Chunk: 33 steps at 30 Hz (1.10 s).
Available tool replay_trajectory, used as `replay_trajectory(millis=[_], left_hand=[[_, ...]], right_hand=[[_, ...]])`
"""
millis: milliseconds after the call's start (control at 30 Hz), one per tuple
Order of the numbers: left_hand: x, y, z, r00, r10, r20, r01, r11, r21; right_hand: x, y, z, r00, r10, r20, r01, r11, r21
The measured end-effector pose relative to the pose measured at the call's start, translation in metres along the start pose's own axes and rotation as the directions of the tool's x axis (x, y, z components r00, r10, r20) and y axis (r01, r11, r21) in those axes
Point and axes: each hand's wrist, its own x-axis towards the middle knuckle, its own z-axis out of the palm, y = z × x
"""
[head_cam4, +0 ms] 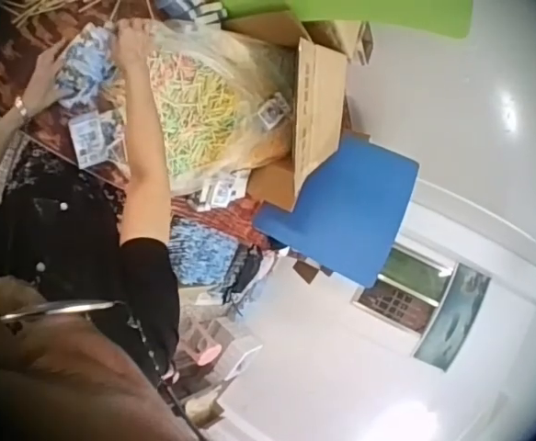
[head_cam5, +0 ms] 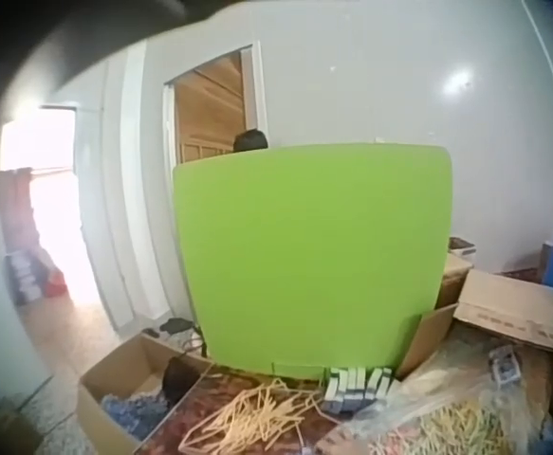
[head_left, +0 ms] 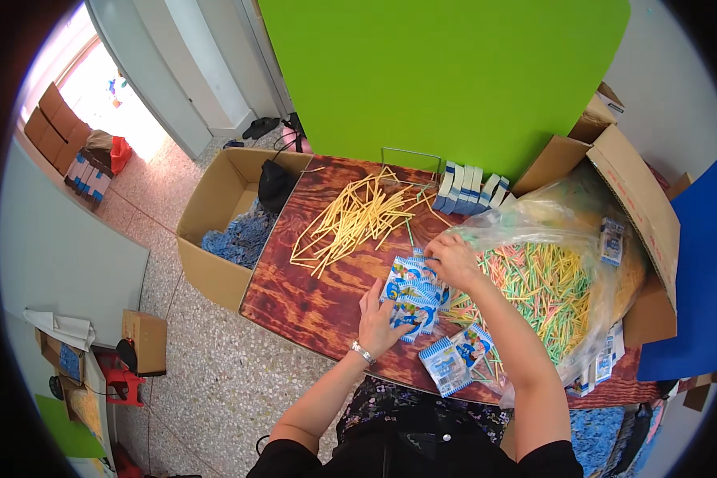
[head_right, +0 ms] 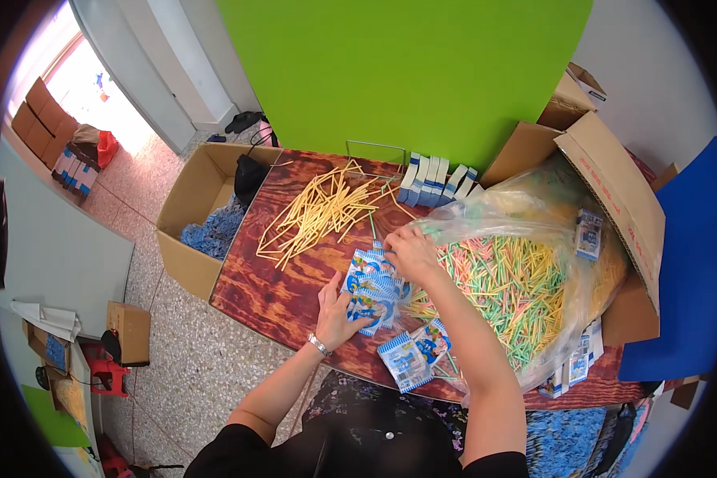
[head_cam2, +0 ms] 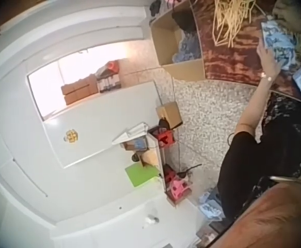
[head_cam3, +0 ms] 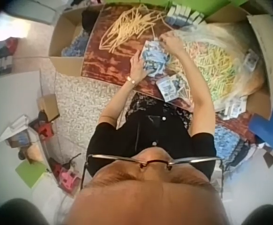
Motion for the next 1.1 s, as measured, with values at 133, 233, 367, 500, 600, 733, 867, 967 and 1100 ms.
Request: replay_trajectory(millis=[133, 233, 367, 500, 600, 733, 867, 967, 1100], left_hand=[[0.007, -0.019, 0.004, 0.994, 0.107, 0.027, -0.107, 0.994, -0.005], [0.004, -0.027, 0.01, 0.984, 0.17, 0.058, -0.164, 0.982, -0.099], [-0.016, -0.016, 0.013, 0.994, -0.084, -0.069, 0.023, 0.785, -0.619], [-0.024, -0.013, -0.001, 0.999, 0.032, -0.006, -0.031, 0.894, -0.447], [-0.022, -0.009, -0.006, 0.978, 0.199, -0.061, -0.207, 0.921, -0.331], [-0.015, -0.004, 0.003, 0.995, 0.081, -0.059, -0.098, 0.899, -0.426], [-0.014, -0.003, 0.012, 0.997, -0.012, 0.079, 0.052, 0.846, -0.531], [-0.021, 0.004, 0.002, 1.0, 0.031, 0.001, -0.024, 0.789, -0.614], [-0.024, -0.013, -0.01, 0.986, 0.155, 0.067, -0.138, 0.968, -0.211]], right_hand=[[-0.003, -0.012, -0.007, 0.994, -0.002, 0.114, -0.022, 0.977, 0.212], [-0.017, -0.02, -0.004, 0.997, -0.052, -0.056, 0.075, 0.81, 0.582], [-0.053, -0.042, -0.019, 0.993, -0.106, 0.056, 0.019, 0.605, 0.796], [-0.083, -0.036, -0.007, 0.956, -0.184, 0.227, -0.108, 0.501, 0.859], [-0.095, -0.032, 0.0, 0.947, -0.304, 0.106, 0.106, 0.604, 0.79], [-0.101, -0.037, 0.009, 0.942, -0.335, 0.009, 0.217, 0.631, 0.745], [-0.088, -0.046, 0.016, 0.968, -0.25, 0.032, 0.163, 0.718, 0.677], [-0.087, -0.045, -0.002, 0.944, -0.326, 0.054, 0.212, 0.724, 0.656], [-0.094, -0.036, 0.011, 0.928, -0.369, -0.057, 0.319, 0.704, 0.635]])
